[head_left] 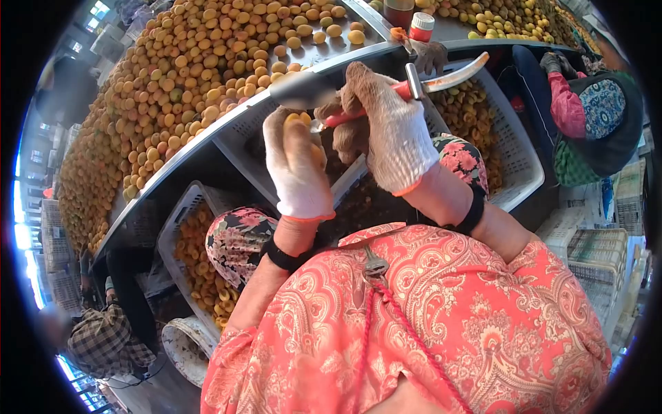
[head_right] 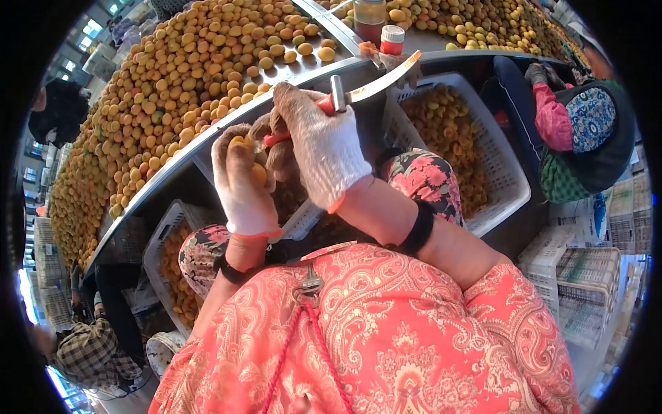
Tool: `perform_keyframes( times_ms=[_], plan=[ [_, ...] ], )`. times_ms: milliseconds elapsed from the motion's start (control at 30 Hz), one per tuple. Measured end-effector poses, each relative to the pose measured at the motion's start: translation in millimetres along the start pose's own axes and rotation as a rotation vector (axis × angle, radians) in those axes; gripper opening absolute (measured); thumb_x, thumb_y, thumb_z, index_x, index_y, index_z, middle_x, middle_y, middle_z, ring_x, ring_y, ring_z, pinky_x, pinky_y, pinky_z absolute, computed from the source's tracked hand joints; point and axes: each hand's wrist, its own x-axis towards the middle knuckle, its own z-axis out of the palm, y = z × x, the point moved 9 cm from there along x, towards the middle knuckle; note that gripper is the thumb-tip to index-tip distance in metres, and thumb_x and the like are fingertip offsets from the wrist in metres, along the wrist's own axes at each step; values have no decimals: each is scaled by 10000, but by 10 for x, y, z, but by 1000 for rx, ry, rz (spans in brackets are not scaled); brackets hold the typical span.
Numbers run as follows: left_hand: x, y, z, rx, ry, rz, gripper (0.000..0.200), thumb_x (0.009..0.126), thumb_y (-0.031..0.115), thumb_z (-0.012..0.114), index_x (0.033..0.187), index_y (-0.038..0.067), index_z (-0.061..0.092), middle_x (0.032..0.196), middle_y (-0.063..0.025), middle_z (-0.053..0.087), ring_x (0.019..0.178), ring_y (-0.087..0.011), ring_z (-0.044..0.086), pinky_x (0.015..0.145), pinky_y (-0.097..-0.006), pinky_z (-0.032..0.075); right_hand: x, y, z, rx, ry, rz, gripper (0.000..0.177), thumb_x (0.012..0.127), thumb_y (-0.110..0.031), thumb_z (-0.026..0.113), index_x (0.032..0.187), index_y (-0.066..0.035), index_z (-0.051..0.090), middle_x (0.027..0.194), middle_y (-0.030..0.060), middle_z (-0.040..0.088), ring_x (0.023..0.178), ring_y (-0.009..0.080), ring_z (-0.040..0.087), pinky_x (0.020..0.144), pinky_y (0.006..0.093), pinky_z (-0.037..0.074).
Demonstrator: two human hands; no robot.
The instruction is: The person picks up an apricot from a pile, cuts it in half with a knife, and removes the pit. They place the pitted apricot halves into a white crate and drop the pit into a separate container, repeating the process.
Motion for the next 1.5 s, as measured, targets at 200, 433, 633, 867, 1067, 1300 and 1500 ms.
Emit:
perform_keyframes(
  times_ms=[200, 433, 633, 867, 1067, 1300, 1500],
  plan=[
    [14, -209, 81, -335, -168, -266, 352, 1008, 276, 492, 1265, 37, 519, 935, -67, 591, 569, -123, 514, 487, -243, 394, 52, -57, -57, -66, -14, -47, 290, 981, -288, 634, 832, -40, 648, 777, 95, 698, 507, 137, 621, 415, 257, 466],
    [-80, -376, 113, -388, -309, -503, 437, 921, 141, 572, 1322, 12, 455, 923, -128, 627, 541, -193, 546, 502, -296, 437, 56, -77, -95, -211, -42, -18, 282, 962, -267, 676, 792, -42, 689, 652, 5, 641, 525, 72, 570, 455, 223, 422],
    [-61, -364, 139, -212, -354, -447, 416, 931, 156, 605, 1298, 17, 468, 767, -103, 615, 530, -148, 533, 470, -255, 406, 46, -117, -112, -291, -85, -63, 288, 972, -265, 663, 793, -41, 693, 637, -13, 615, 525, 41, 528, 459, 211, 402],
    [-15, -421, 123, -175, -353, -461, 360, 926, 152, 539, 1259, 14, 524, 827, -76, 601, 551, -134, 529, 493, -252, 415, -59, -234, -8, -397, -173, -194, 227, 974, -212, 663, 863, -15, 689, 681, -4, 645, 564, 38, 559, 486, 220, 439],
    [-57, -401, 183, -334, -282, -473, 331, 918, 152, 610, 1213, 43, 507, 913, -88, 632, 568, -146, 589, 407, -236, 412, -78, -284, 72, -522, -209, -408, 151, 949, -137, 662, 885, -1, 679, 710, 58, 660, 625, 108, 612, 555, 264, 480],
    [-71, -408, 92, -312, -181, -460, 336, 947, 187, 640, 1218, 43, 504, 937, -79, 630, 614, -136, 601, 410, -238, 413, -178, -323, 220, -706, -305, -525, 120, 932, -112, 653, 916, 4, 681, 744, 115, 663, 649, 185, 656, 583, 318, 502],
    [-110, -297, 120, -155, -187, -414, 299, 929, 150, 563, 1215, 80, 514, 856, -45, 612, 526, -100, 534, 421, -198, 366, -148, -312, 146, -561, -267, -421, 201, 964, -169, 648, 976, 25, 695, 751, 61, 697, 647, 92, 640, 548, 253, 508]
  ],
)
